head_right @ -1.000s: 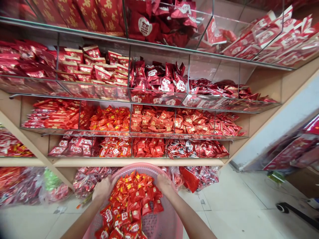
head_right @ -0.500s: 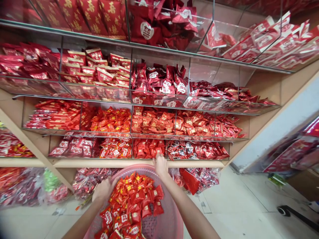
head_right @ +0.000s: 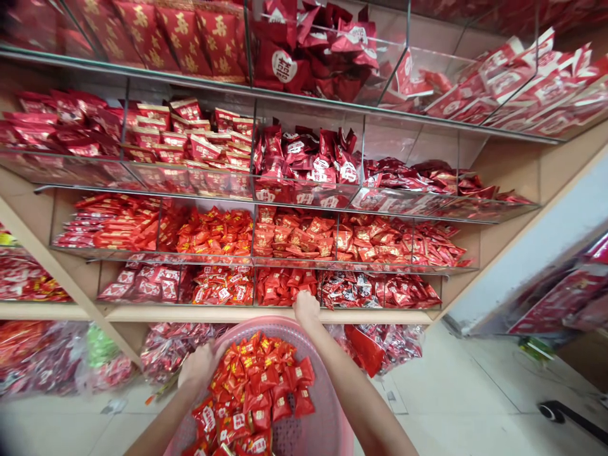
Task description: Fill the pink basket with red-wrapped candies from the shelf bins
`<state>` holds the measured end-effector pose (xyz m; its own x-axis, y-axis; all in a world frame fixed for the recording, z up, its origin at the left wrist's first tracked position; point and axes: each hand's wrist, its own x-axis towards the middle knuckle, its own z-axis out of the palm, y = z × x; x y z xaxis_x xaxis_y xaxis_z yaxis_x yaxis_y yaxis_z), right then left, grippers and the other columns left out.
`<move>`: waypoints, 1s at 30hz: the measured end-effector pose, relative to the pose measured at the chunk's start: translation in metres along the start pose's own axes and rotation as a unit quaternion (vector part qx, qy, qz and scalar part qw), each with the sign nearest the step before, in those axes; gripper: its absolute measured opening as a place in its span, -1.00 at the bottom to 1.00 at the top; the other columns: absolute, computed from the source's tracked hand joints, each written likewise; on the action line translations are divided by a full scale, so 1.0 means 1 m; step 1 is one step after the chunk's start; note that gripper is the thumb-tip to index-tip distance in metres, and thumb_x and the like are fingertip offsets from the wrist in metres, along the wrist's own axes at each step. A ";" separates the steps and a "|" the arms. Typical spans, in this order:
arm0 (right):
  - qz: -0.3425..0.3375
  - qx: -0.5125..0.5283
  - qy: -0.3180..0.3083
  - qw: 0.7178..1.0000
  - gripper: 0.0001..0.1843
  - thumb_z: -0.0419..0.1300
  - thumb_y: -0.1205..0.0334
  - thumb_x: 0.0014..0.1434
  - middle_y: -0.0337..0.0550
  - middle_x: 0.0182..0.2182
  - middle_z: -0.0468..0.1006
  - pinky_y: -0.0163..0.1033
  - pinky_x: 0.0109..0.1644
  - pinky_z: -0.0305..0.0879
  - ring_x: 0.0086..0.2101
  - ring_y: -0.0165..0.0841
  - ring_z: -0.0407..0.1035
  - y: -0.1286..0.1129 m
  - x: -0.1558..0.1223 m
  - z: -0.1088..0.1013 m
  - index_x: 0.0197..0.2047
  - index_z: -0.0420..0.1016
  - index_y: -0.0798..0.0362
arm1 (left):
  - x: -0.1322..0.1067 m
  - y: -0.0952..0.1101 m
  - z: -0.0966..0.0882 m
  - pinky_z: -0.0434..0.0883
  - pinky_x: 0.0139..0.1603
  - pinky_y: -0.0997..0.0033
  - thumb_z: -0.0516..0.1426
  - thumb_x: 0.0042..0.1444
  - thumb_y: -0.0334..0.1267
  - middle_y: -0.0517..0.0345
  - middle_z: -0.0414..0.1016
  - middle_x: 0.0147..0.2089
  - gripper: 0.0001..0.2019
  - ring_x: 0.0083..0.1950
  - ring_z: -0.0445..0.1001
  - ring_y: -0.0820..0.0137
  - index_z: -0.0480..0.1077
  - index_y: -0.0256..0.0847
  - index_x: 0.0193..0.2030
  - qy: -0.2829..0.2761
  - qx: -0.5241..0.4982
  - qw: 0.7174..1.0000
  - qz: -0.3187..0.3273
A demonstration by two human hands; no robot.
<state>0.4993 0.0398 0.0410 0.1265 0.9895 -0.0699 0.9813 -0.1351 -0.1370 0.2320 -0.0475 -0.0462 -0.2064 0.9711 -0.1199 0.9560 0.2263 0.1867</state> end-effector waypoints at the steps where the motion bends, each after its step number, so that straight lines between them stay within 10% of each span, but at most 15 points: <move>1: -0.005 -0.009 0.012 1.000 -0.73 -0.03 0.29 0.16 0.10 -0.14 0.44 -0.24 -0.16 0.21 -0.12 -0.25 0.36 0.001 0.000 0.001 -0.10 0.37 0.14 | 0.000 0.000 0.001 0.36 -0.28 0.22 -0.28 0.06 0.22 -0.16 0.51 -0.30 -0.31 -0.27 0.50 0.12 0.36 -0.30 -0.09 0.001 0.002 1.000 0.000; 13: -0.043 -0.036 0.106 0.993 -0.69 -0.24 0.29 0.26 0.02 -0.14 0.34 -0.29 -0.32 0.17 -0.33 -0.35 0.40 0.021 -0.012 -0.015 -0.11 0.27 0.10 | 0.000 0.000 0.000 0.36 -0.29 0.20 -0.26 0.08 0.18 -0.16 0.51 -0.33 -0.34 -0.28 0.50 0.08 0.37 -0.32 -0.07 0.013 0.020 1.000 0.008; 18: -0.135 0.100 0.123 0.978 -0.68 -0.25 0.18 0.27 -0.10 -0.22 0.34 -0.33 -0.29 0.12 -0.36 -0.42 0.32 0.028 -0.044 -0.020 -0.19 0.28 0.05 | 0.002 -0.001 0.003 0.36 -0.27 0.17 -0.27 0.05 0.23 -0.16 0.51 -0.33 -0.30 -0.27 0.50 0.07 0.36 -0.30 -0.07 0.006 0.011 1.000 0.000; 23: -0.281 0.237 -0.013 0.930 -0.78 -0.11 0.22 0.20 -0.21 -0.42 0.38 -0.37 -0.26 0.13 -0.37 -0.42 0.26 0.042 -0.060 0.015 -0.37 0.29 0.07 | 0.003 -0.002 0.005 0.36 -0.27 0.15 -0.29 0.04 0.24 -0.15 0.51 -0.31 -0.29 -0.27 0.50 0.07 0.33 -0.29 -0.03 0.007 0.010 1.000 0.004; 30: -0.225 0.286 -0.293 0.884 -0.89 0.02 0.30 0.11 -0.35 -0.64 0.28 -0.43 -0.52 0.12 -0.62 -0.51 0.23 0.064 -0.052 0.063 -0.43 0.29 0.10 | 0.000 0.002 -0.001 0.35 -0.26 0.18 -0.27 0.05 0.23 -0.18 0.51 -0.31 -0.30 -0.26 0.50 0.10 0.34 -0.32 -0.04 0.000 0.013 1.000 -0.007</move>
<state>0.5463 -0.0240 -0.0269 -0.5183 0.7765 -0.3583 0.6588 0.0954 -0.7463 0.2335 -0.0472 -0.0447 -0.2193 0.9679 -0.1226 0.9584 0.2372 0.1589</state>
